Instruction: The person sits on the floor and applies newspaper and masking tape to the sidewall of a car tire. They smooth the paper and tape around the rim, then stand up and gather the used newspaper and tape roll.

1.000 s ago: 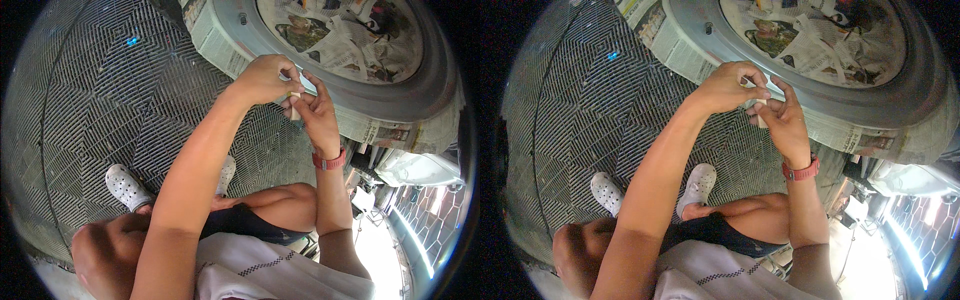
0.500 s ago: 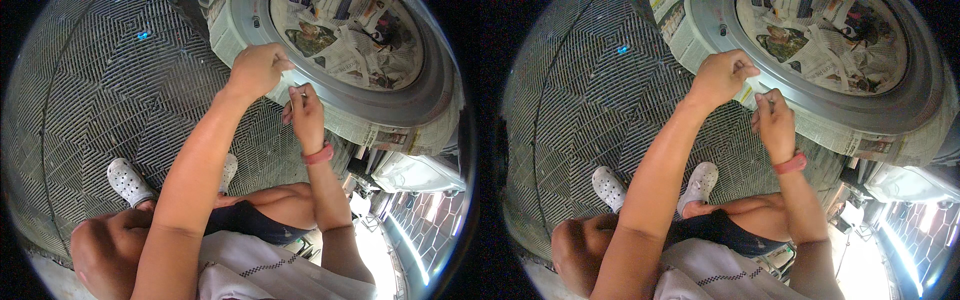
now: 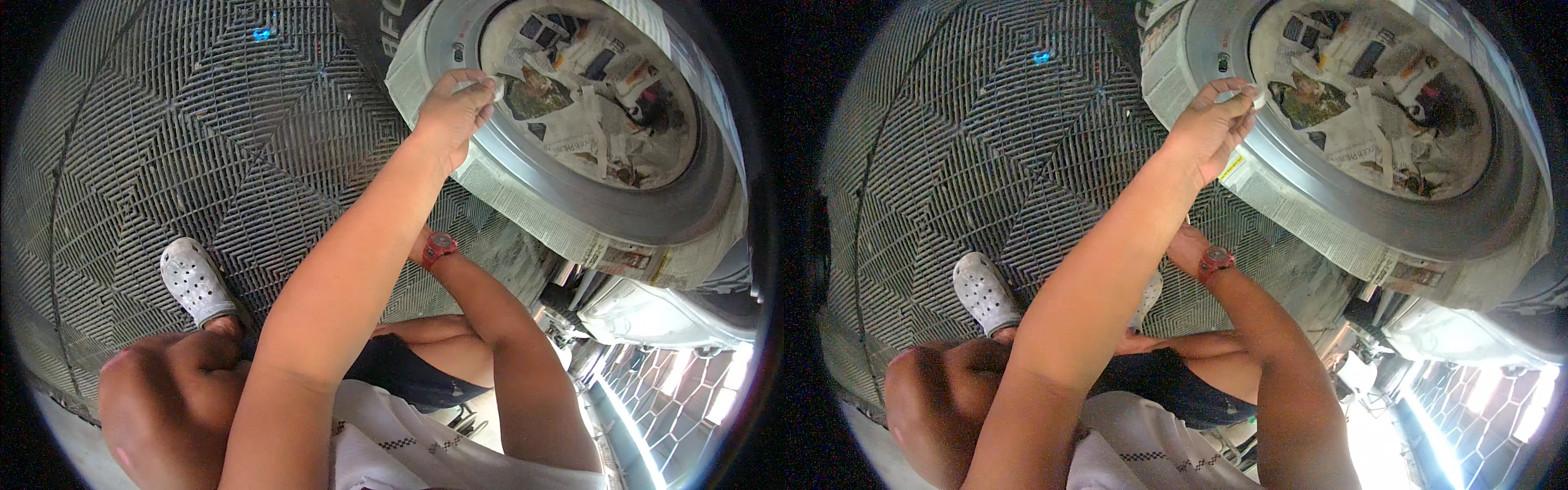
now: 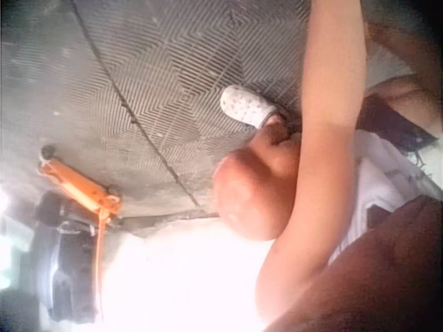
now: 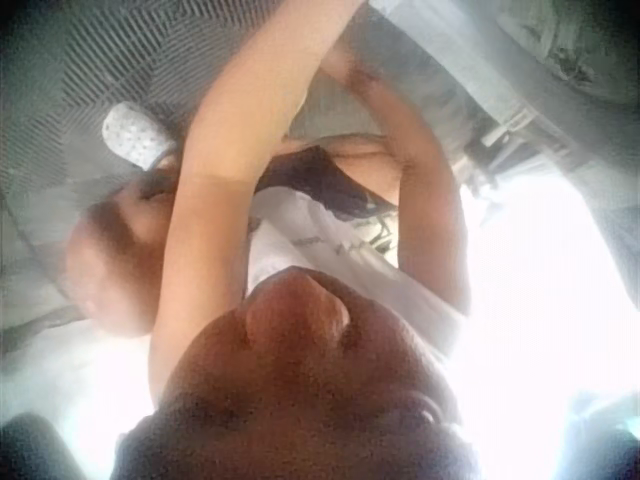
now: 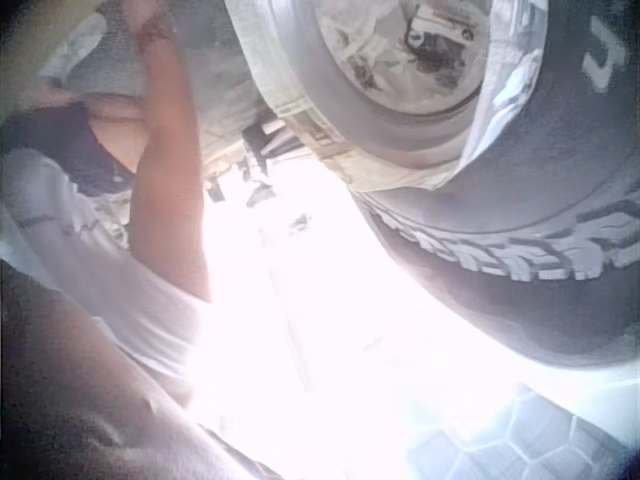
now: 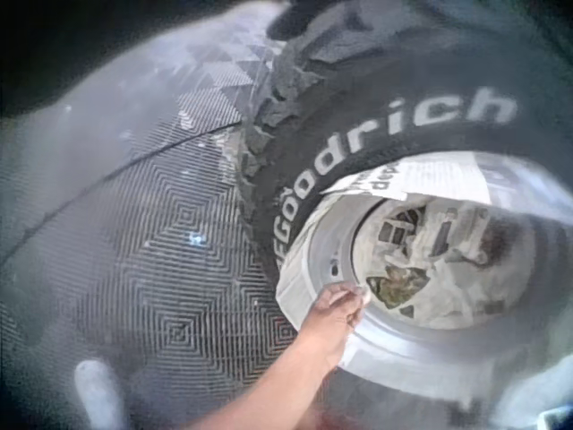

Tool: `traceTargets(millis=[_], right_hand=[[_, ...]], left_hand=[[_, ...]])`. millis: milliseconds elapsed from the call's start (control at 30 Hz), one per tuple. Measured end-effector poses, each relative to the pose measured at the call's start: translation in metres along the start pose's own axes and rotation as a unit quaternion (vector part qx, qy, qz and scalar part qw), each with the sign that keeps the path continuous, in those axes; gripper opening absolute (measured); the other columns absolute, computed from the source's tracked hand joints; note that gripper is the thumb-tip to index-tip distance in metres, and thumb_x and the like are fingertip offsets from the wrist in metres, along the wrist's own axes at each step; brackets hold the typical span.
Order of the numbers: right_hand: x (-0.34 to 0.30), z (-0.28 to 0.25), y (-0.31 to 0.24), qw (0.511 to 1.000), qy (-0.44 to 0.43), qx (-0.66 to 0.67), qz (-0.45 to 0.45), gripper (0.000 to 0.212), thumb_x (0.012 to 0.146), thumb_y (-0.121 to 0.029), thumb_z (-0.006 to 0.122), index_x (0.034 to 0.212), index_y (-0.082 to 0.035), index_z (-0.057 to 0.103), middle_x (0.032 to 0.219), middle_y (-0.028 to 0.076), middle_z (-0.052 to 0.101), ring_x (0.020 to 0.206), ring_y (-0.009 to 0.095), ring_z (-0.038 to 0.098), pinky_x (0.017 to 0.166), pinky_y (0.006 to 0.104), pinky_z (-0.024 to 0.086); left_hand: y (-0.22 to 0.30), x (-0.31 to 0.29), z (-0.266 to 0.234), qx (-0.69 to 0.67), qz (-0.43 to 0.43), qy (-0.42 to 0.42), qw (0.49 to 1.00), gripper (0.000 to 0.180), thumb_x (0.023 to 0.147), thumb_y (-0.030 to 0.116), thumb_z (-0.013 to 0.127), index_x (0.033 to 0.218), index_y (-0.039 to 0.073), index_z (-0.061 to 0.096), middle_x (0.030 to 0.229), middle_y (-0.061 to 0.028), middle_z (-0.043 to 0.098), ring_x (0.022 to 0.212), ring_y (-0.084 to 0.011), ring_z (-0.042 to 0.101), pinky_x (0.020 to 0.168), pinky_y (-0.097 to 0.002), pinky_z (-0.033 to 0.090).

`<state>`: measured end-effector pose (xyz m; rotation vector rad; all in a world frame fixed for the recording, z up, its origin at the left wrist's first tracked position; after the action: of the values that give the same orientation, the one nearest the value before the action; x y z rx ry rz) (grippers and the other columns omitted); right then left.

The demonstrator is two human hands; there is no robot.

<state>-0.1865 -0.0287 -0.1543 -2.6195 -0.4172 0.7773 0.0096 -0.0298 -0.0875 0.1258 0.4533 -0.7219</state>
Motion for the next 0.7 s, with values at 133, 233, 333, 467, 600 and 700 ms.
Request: traceTargets(millis=[133, 233, 333, 467, 600, 700], right_hand=[[0.007, -0.027, 0.003, 0.999, 0.013, -0.029, 0.041, 0.028, 0.1, -0.018, 0.054, 0.117, -0.004, 0.071, 0.107, 0.021, 0.075, 0.102, 0.041, 0.072, 0.087, 0.051, 0.058], [0.009, -0.089, 0.022, 0.982, 0.027, -0.118, 0.147, 0.024, 0.098, -0.024, 0.064, 0.11, -0.005, 0.071, 0.095, 0.022, 0.075, 0.083, 0.045, 0.073, 0.072, 0.0527, 0.058], [-0.003, -0.201, 0.03, 0.901, 0.332, -0.006, 0.28, 0.015, 0.1, -0.019, 0.069, 0.103, -0.004, 0.069, 0.085, 0.018, 0.073, 0.074, 0.037, 0.073, 0.067, 0.0443, 0.056], [0.028, -0.284, -0.018, 0.883, 0.416, -0.076, 0.206, 0.038, 0.09, -0.017, 0.084, 0.117, 0.0, 0.064, 0.098, 0.011, 0.071, 0.075, 0.024, 0.066, 0.072, 0.0348, 0.055], [0.087, -0.306, -0.051, 0.903, 0.302, -0.273, 0.139, 0.056, 0.082, -0.029, 0.091, 0.121, 0.0, 0.064, 0.098, 0.017, 0.073, 0.079, 0.034, 0.072, 0.072, 0.0426, 0.057], [0.109, -0.315, -0.05, 0.902, 0.253, -0.313, 0.157, 0.044, 0.085, -0.027, 0.086, 0.115, 0.0, 0.067, 0.094, 0.019, 0.074, 0.08, 0.038, 0.073, 0.071, 0.0459, 0.057]], left_hand=[[-0.005, 0.007, -0.006, -0.009, -0.019, 0.022, 1.0, 0.027, 0.097, 0.001, 0.072, 0.119, 0.009, 0.059, 0.115, -0.0065, 0.069, 0.107, -0.0165, 0.067, 0.089, -0.0243, 0.056], [-0.008, 0.011, -0.008, -0.034, -0.011, 0.038, 0.999, 0.029, 0.096, 0.003, 0.074, 0.121, 0.008, 0.06, 0.115, -0.0079, 0.071, 0.104, -0.0164, 0.069, 0.089, -0.0238, 0.056], [-0.012, 0.014, -0.008, -0.021, -0.006, 0.053, 0.998, 0.032, 0.095, 0.005, 0.077, 0.122, 0.007, 0.061, 0.115, -0.0091, 0.072, 0.103, -0.017, 0.071, 0.09, -0.0261, 0.055], [-0.017, 0.014, -0.007, -0.06, 0.016, 0.075, 0.995, 0.038, 0.091, 0.003, 0.079, 0.126, 0.002, 0.064, 0.104, -0.0111, 0.077, 0.087, -0.0144, 0.071, 0.074, -0.0243, 0.052], [-0.019, 0.018, 0.002, -0.128, 0.043, 0.052, 0.99, 0.04, 0.097, 0.006, 0.073, 0.135, 0.002, 0.062, 0.109, -0.009, 0.075, 0.101, -0.017, 0.071, 0.092, -0.0307, 0.056], [-0.016, 0.024, 0.011, -0.171, 0.051, 0.03, 0.983, 0.03, 0.096, 0.006, 0.074, 0.124, 0.002, 0.063, 0.108, -0.0089, 0.074, 0.101, -0.0168, 0.07, 0.092, -0.0306, 0.057]])
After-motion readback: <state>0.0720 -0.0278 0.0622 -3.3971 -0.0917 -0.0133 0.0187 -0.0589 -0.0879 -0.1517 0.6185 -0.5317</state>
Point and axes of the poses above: each hand's wrist, its own x-axis towards the middle knuckle, its own z-axis out of the palm, y = z × x, the point moved 8 cm from there along x, towards the middle knuckle
